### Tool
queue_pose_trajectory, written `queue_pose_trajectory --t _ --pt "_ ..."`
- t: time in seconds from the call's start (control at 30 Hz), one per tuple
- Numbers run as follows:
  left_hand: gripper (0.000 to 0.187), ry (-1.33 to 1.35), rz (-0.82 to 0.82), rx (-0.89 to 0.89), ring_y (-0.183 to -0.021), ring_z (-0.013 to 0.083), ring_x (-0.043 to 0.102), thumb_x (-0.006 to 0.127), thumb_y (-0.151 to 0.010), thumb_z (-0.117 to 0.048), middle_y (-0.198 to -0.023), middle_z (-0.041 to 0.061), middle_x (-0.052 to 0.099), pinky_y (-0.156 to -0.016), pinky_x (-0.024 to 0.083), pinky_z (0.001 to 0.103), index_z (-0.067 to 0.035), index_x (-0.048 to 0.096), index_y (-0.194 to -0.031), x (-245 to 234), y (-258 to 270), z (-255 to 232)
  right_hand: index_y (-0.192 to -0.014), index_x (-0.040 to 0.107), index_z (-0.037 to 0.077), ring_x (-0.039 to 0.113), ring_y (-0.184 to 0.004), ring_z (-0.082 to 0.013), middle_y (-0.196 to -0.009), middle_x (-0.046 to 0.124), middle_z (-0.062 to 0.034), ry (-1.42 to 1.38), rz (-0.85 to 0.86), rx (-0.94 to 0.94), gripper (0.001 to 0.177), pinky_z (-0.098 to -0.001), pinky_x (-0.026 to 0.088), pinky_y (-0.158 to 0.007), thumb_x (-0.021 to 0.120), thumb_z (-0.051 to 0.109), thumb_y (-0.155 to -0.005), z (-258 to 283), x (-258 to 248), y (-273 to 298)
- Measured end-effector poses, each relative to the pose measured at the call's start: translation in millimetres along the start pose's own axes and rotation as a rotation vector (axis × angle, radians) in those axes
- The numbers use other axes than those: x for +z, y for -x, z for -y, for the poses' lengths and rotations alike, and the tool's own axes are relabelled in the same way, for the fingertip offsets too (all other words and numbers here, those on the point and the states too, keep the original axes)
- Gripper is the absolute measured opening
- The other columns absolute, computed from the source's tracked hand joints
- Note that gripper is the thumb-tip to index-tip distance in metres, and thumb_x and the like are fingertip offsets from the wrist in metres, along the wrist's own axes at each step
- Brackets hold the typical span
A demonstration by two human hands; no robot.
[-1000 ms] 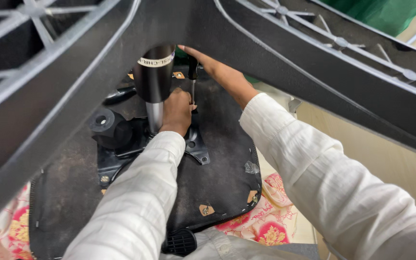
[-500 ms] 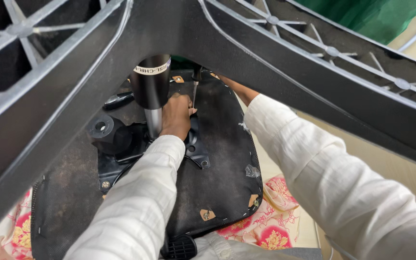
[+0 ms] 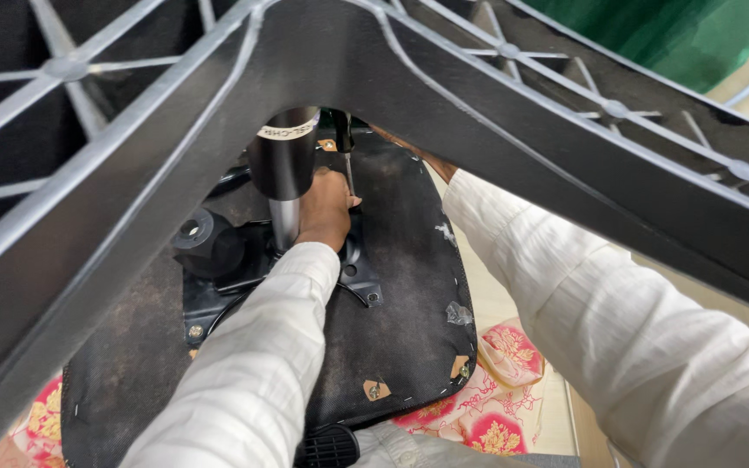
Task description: The person uses a screwdriver to tighten screws on the underside of an office chair base, securing the metal bracket to the seat. The person works methodically on each screw, stabilizing the chair with one hand while turning the screwdriver with the other.
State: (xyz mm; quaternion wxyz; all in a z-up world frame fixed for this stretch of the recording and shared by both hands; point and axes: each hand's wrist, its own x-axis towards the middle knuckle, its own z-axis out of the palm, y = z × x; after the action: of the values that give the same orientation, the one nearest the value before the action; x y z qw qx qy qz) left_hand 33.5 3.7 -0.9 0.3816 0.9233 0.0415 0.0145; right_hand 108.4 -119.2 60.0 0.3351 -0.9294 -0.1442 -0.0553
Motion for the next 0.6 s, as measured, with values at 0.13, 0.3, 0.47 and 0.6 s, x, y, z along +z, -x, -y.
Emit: queue_pose_trajectory --t 0.13,0.3,0.47,0.6 --pt "0.020 0.001 -0.029 -0.010 -0.095 0.0282 0.073 0.081 -0.085 -0.017 -0.104 0.018 0.072 -0.081 0.058 0.039 0.001 0.073 -0.087 -4 3 -2 -0.143 0.054 0.009 0.040 -0.141 -0.0317 -0.151 0.046 -0.0134 -0.013 0.020 -0.074 0.061 -0.0489 0.028 -0.119 0.041 0.053 -0.103 9 8 -14" --pt "0.015 0.052 -0.005 -0.026 -0.093 0.0260 0.075 0.078 -0.088 -0.012 -0.110 0.016 0.071 -0.078 0.060 0.038 0.001 0.072 -0.085 2 1 4 -0.141 0.056 0.009 0.044 -0.139 -0.0311 -0.149 0.050 -0.0127 0.009 -0.118 0.046 0.059 -0.0478 0.031 -0.118 0.042 0.051 -0.103 -25 -10 -19" --pt "0.012 0.049 -0.057 0.048 -0.095 0.0255 0.075 0.079 -0.086 -0.011 -0.114 0.015 0.070 -0.083 0.060 0.036 -0.001 0.075 -0.084 13 0 0 -0.139 0.059 0.008 0.048 -0.137 -0.0304 -0.146 0.054 -0.0120 0.002 -0.164 0.077 0.057 -0.0467 0.034 -0.117 0.043 0.050 -0.103 -36 -14 -14" --pt "0.017 -0.056 -0.101 0.103 -0.100 0.0301 0.071 0.084 -0.081 -0.018 -0.111 0.017 0.069 -0.086 0.058 0.039 -0.003 0.077 -0.085 7 4 1 -0.138 0.061 0.008 0.051 -0.135 -0.0299 -0.145 0.057 -0.0115 0.050 -0.125 0.087 0.056 -0.0458 0.037 -0.117 0.043 0.049 -0.104 -28 -8 0"
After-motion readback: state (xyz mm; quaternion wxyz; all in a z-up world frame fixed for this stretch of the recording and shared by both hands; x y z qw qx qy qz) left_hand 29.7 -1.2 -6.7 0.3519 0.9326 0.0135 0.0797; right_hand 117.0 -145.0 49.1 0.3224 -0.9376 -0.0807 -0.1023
